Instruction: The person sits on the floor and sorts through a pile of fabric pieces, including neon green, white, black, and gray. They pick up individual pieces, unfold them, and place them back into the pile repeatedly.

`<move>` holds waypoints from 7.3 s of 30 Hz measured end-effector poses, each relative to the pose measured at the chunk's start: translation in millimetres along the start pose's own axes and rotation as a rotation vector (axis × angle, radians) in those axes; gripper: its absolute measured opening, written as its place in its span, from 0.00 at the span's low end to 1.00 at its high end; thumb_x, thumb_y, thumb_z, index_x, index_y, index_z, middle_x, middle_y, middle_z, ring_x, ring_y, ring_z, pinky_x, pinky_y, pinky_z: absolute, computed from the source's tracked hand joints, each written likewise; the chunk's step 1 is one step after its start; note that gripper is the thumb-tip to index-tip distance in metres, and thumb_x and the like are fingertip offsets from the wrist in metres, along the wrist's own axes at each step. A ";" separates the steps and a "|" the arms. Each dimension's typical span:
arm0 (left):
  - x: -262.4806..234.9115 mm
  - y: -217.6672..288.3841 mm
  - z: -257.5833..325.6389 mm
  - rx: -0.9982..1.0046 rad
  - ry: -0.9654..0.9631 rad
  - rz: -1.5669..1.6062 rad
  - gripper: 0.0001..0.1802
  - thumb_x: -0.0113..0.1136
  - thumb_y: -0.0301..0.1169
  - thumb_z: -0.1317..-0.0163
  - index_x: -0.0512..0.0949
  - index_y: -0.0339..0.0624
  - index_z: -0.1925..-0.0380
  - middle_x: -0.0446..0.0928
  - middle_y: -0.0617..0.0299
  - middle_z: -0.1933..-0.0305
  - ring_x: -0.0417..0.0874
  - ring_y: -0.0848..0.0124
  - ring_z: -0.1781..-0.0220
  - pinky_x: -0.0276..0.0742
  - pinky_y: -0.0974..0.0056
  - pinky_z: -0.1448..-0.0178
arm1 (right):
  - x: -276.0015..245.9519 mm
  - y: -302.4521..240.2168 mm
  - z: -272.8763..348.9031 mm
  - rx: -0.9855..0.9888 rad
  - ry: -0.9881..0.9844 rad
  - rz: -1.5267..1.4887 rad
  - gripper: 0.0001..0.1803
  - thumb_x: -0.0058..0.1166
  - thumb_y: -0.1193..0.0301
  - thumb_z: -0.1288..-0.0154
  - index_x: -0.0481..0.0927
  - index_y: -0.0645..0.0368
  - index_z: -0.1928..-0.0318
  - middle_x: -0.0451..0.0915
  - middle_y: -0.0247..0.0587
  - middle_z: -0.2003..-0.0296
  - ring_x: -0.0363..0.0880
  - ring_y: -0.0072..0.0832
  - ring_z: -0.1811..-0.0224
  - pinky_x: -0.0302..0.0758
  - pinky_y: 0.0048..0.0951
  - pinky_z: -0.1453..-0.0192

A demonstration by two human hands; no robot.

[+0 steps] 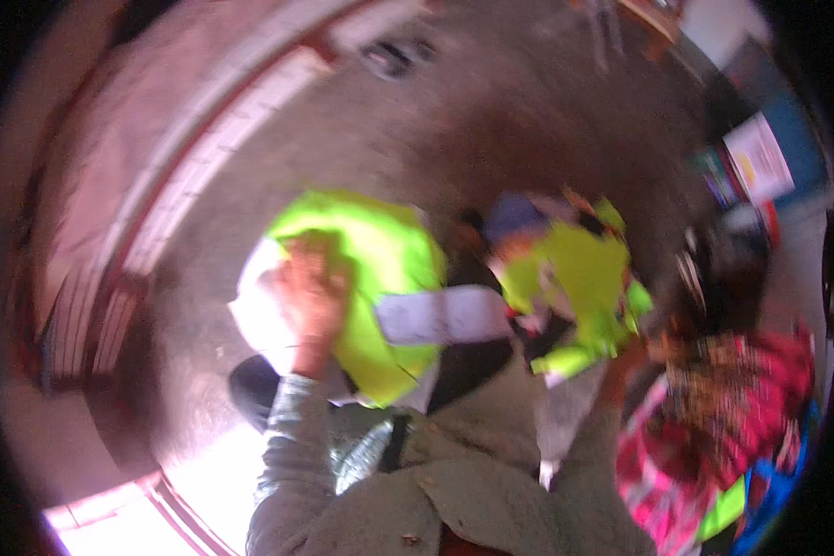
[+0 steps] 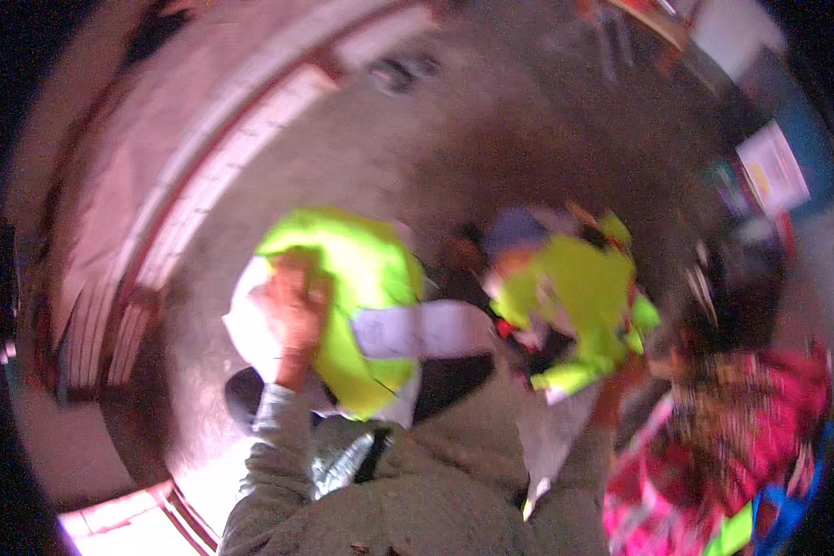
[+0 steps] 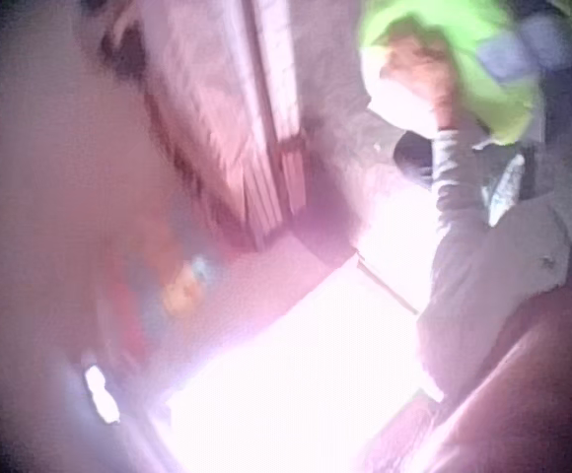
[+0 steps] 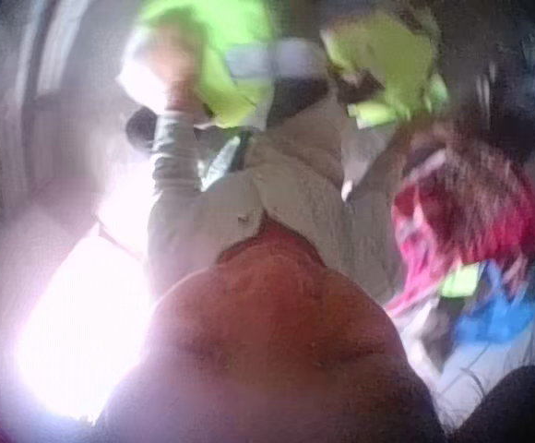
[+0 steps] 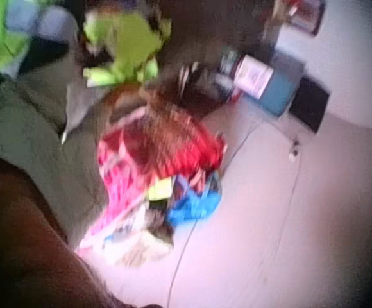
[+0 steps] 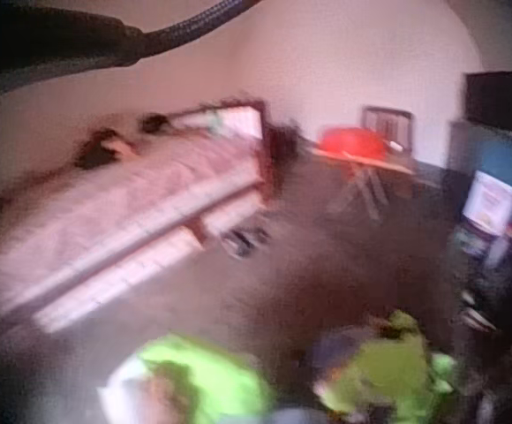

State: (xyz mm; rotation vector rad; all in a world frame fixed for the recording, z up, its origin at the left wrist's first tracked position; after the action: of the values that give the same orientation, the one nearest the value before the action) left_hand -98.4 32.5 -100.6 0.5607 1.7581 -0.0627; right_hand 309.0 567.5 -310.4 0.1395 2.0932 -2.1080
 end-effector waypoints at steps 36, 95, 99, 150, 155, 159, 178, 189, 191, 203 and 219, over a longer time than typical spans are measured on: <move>41.6 -24.6 20.9 -0.040 0.192 0.248 0.27 0.42 0.45 0.34 0.69 0.46 0.39 0.68 0.55 0.35 0.58 0.57 0.27 0.41 0.46 0.23 | 300.7 -259.0 365.4 -0.089 -1.410 -0.309 0.09 0.59 0.81 0.39 0.75 0.59 0.59 0.67 0.20 0.76 0.59 0.07 0.77 0.54 0.14 0.75; -31.8 -13.7 -18.7 0.009 0.217 0.158 0.25 0.68 0.33 0.53 0.77 0.50 0.51 0.74 0.53 0.46 0.73 0.56 0.41 0.64 0.51 0.38 | 302.4 -262.8 371.7 -0.109 -1.445 -0.488 0.29 0.54 0.84 0.39 0.63 0.60 0.37 0.74 0.39 0.52 0.74 0.19 0.56 0.73 0.20 0.55; -14.1 -15.7 -32.2 0.028 0.200 0.075 0.21 0.65 0.31 0.51 0.78 0.50 0.53 0.77 0.56 0.50 0.76 0.56 0.46 0.66 0.53 0.40 | 304.0 -260.0 368.7 -0.112 -1.444 -0.482 0.29 0.55 0.84 0.39 0.63 0.60 0.38 0.73 0.38 0.52 0.74 0.19 0.56 0.73 0.20 0.54; -233.8 -32.1 -49.1 -0.161 0.379 1.080 0.12 0.63 0.32 0.38 0.82 0.30 0.63 0.82 0.60 0.69 0.79 0.78 0.70 0.75 0.70 0.65 | 302.4 -253.0 363.3 -0.353 -1.490 -0.253 0.08 0.57 0.83 0.43 0.79 0.59 0.63 0.67 0.23 0.78 0.63 0.12 0.77 0.61 0.18 0.73; -182.4 -115.3 -13.2 -0.511 0.264 1.215 0.13 0.62 0.32 0.37 0.81 0.29 0.62 0.82 0.57 0.64 0.80 0.73 0.67 0.76 0.69 0.63 | 301.7 -253.2 367.6 -0.399 -1.507 -0.227 0.09 0.57 0.83 0.43 0.79 0.59 0.63 0.68 0.23 0.78 0.63 0.11 0.77 0.62 0.17 0.72; -111.7 -160.2 42.1 -0.757 0.160 1.101 0.12 0.60 0.31 0.39 0.81 0.31 0.62 0.78 0.62 0.73 0.75 0.75 0.75 0.69 0.68 0.73 | 301.9 -257.6 369.0 -0.436 -1.472 -0.246 0.09 0.57 0.84 0.44 0.79 0.58 0.63 0.68 0.22 0.78 0.63 0.11 0.77 0.61 0.17 0.73; -80.7 -146.8 114.6 -0.680 -0.056 0.528 0.21 0.63 0.34 0.43 0.73 0.37 0.51 0.78 0.54 0.67 0.81 0.58 0.68 0.78 0.57 0.61 | 302.1 -254.5 368.4 -0.463 -1.453 -0.168 0.08 0.58 0.83 0.43 0.79 0.59 0.63 0.68 0.23 0.77 0.63 0.12 0.76 0.62 0.18 0.71; -55.1 -81.4 68.9 -0.041 0.109 0.232 0.21 0.69 0.31 0.55 0.80 0.46 0.57 0.74 0.54 0.50 0.75 0.52 0.46 0.72 0.53 0.43 | 300.6 -257.6 367.5 -0.456 -1.458 -0.168 0.10 0.57 0.84 0.44 0.79 0.59 0.62 0.67 0.23 0.77 0.63 0.12 0.76 0.62 0.17 0.71; -52.2 -79.4 67.5 -0.036 0.129 0.210 0.18 0.67 0.31 0.52 0.80 0.46 0.58 0.74 0.55 0.50 0.75 0.53 0.46 0.73 0.53 0.44 | 300.7 -256.0 366.5 -0.466 -1.454 -0.158 0.10 0.57 0.84 0.44 0.79 0.58 0.62 0.67 0.23 0.77 0.63 0.12 0.76 0.62 0.17 0.71; -59.5 -113.9 37.4 -0.289 0.270 0.702 0.05 0.58 0.25 0.40 0.78 0.38 0.65 0.81 0.53 0.61 0.82 0.63 0.54 0.75 0.63 0.49 | 299.5 -261.0 367.9 -0.464 -1.457 -0.190 0.10 0.57 0.84 0.44 0.79 0.58 0.63 0.67 0.22 0.78 0.62 0.11 0.77 0.61 0.17 0.72; -82.1 -69.1 66.9 0.268 -0.324 0.591 0.07 0.64 0.27 0.45 0.79 0.45 0.65 0.77 0.61 0.43 0.67 0.55 0.31 0.57 0.50 0.29 | 304.2 -253.5 364.2 -0.333 -1.502 -0.262 0.09 0.57 0.84 0.44 0.79 0.59 0.63 0.67 0.21 0.78 0.62 0.10 0.76 0.60 0.16 0.70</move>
State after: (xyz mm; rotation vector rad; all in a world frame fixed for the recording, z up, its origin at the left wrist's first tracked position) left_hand -52.9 -78.2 -59.7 1.1781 1.2236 0.0246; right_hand -17.5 188.4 -112.7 -1.3312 1.3637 -1.0794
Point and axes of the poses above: each hand's wrist, its own z-axis away from the middle knuckle, its own x-axis out of the palm, y = z × x, the point moved 2 cm from there along -z, towards the middle knuckle
